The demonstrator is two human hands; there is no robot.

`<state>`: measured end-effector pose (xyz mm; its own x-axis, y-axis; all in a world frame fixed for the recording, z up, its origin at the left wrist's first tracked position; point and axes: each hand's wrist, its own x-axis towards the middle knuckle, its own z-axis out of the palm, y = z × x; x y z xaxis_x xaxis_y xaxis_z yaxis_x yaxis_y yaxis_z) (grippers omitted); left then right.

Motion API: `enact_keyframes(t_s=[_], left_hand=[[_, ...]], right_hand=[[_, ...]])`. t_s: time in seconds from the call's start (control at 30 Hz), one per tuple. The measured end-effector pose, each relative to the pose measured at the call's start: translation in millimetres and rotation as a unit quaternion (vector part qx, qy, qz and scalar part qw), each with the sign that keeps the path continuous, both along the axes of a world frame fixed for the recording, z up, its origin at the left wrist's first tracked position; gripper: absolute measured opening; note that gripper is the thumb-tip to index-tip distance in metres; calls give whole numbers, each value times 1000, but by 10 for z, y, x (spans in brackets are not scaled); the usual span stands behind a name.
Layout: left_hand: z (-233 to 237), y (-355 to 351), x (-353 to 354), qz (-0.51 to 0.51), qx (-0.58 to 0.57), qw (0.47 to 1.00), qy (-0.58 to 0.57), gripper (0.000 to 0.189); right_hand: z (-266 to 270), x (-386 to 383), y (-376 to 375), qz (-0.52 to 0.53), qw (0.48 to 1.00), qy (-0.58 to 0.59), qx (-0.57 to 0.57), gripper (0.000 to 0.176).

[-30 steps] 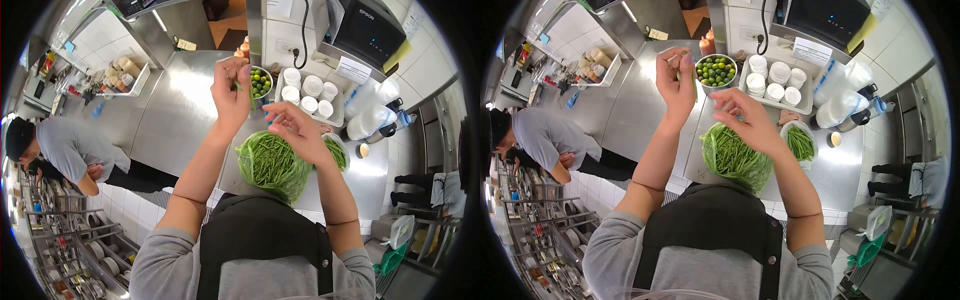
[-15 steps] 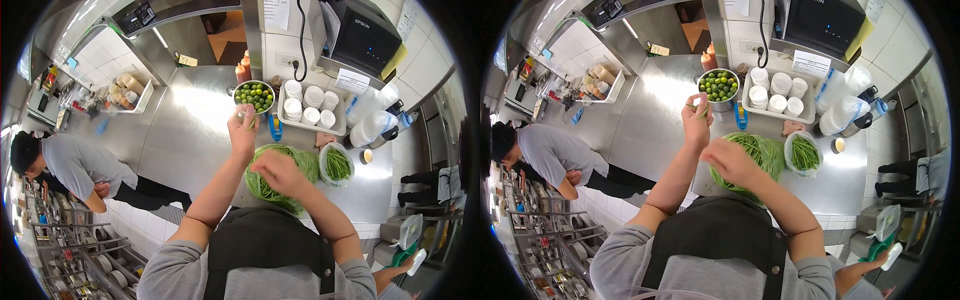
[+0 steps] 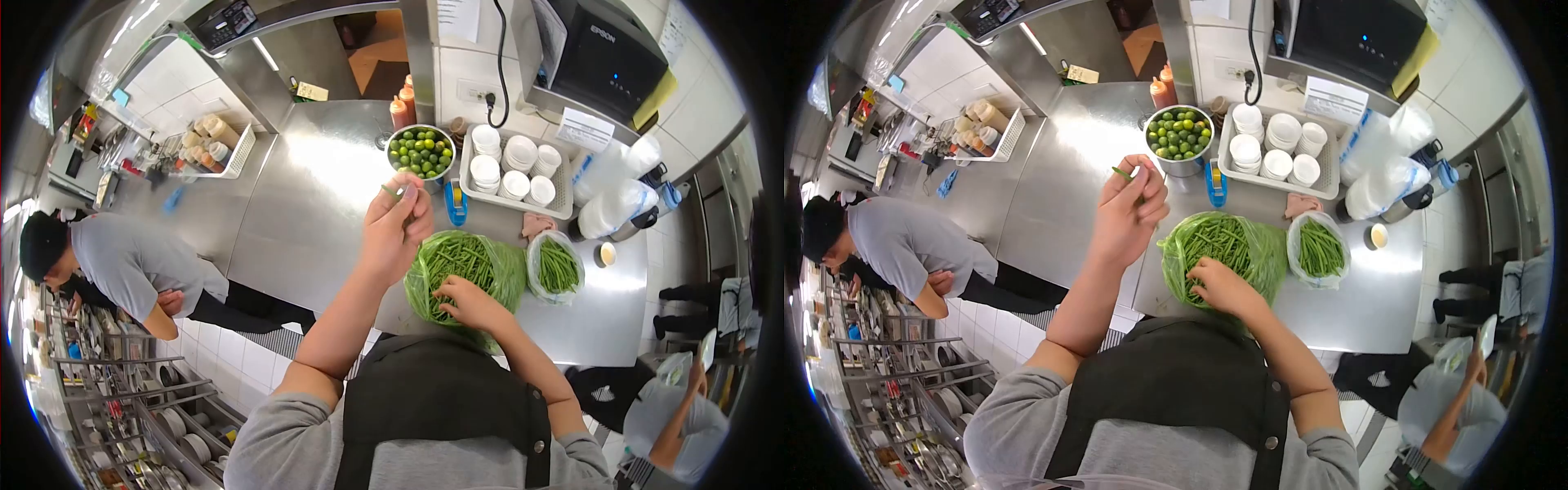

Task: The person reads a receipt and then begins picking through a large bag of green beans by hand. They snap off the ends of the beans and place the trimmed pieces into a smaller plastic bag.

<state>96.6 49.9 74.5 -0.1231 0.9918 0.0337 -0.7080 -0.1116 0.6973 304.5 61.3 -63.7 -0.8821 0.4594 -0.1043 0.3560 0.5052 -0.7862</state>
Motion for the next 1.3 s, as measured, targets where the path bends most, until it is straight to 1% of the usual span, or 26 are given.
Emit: enact_keyframes(t_s=[0.07,0.1,0.17,0.2,0.23,0.3,0.33,0.4,0.43,0.5,0.53,0.57,0.6,0.67,0.73,0.8,0.83,0.9,0.93,1.0,1.03,1.1,1.13,1.23,1.27,1.3], left_hand=[[473,-284,106,-105,69,992,-3,12],[676,-538,220,-44,124,981,140,12],[1084,-744,354,-32,279,927,249,9],[1292,-712,419,-85,378,896,214,4],[1451,-653,480,-137,472,853,177,5],[1496,-449,495,-298,586,745,114,27],[1432,-288,457,-405,603,681,90,46],[1025,-444,556,-316,589,737,102,45],[601,-941,742,-110,533,828,137,25],[581,-1113,788,47,492,852,171,7],[948,-878,691,-7,535,827,173,6],[1136,-749,644,-59,577,796,172,5],[1044,-781,649,-60,570,800,178,4],[859,-855,654,-75,553,812,174,5],[933,-852,646,-119,527,829,144,8],[1129,-817,620,-184,501,839,100,14],[1240,-701,655,-232,498,833,66,16],[1263,-556,741,-266,521,811,14,21],[1231,-471,816,-256,554,792,-13,23],[1220,-408,950,-225,556,799,-46,28],[1266,-441,984,-208,524,824,-51,31],[1187,-523,986,-227,492,837,-75,36],[1075,-548,942,-260,492,826,-90,38],[1016,-492,712,-344,487,801,60,25],[932,-456,631,-359,483,786,141,27],[828,-442,610,-324,453,803,210,32]], right_hand=[[-36,-24,24,3,1000,4,28,26],[-35,-23,15,1,1000,-7,12,26],[-26,-36,5,2,999,-27,-17,26],[-32,-43,-11,10,999,-35,-16,26],[-40,-38,-38,17,999,-43,-15,26],[-46,-27,-56,23,998,-49,-16,27],[-47,-18,-69,23,998,-47,-19,27],[-61,7,-84,19,999,-34,-24,27],[-68,16,-52,15,999,-24,-25,26],[-79,39,13,4,1000,-6,-25,25],[-78,53,53,-3,1000,2,-24,25],[-62,67,93,-10,1000,9,-21,24],[14,75,122,-22,1000,8,-6,23],[54,86,175,-36,999,-2,-9,23],[39,99,227,-46,999,4,-17,25],[50,39,185,-36,999,2,-22,25],[121,91,237,-53,998,-3,-14,25],[121,78,260,-50,999,-2,-16,24],[83,74,287,-47,999,-2,-14,24],[-35,79,317,-49,999,8,4,25],[-65,96,337,-53,998,18,21,25],[39,147,357,-74,997,10,14,25],[72,151,372,-79,997,11,10,25],[66,195,438,-89,996,-11,-6,25],[88,207,468,-85,996,-5,-13,25],[70,251,505,-92,996,-2,8,26]])
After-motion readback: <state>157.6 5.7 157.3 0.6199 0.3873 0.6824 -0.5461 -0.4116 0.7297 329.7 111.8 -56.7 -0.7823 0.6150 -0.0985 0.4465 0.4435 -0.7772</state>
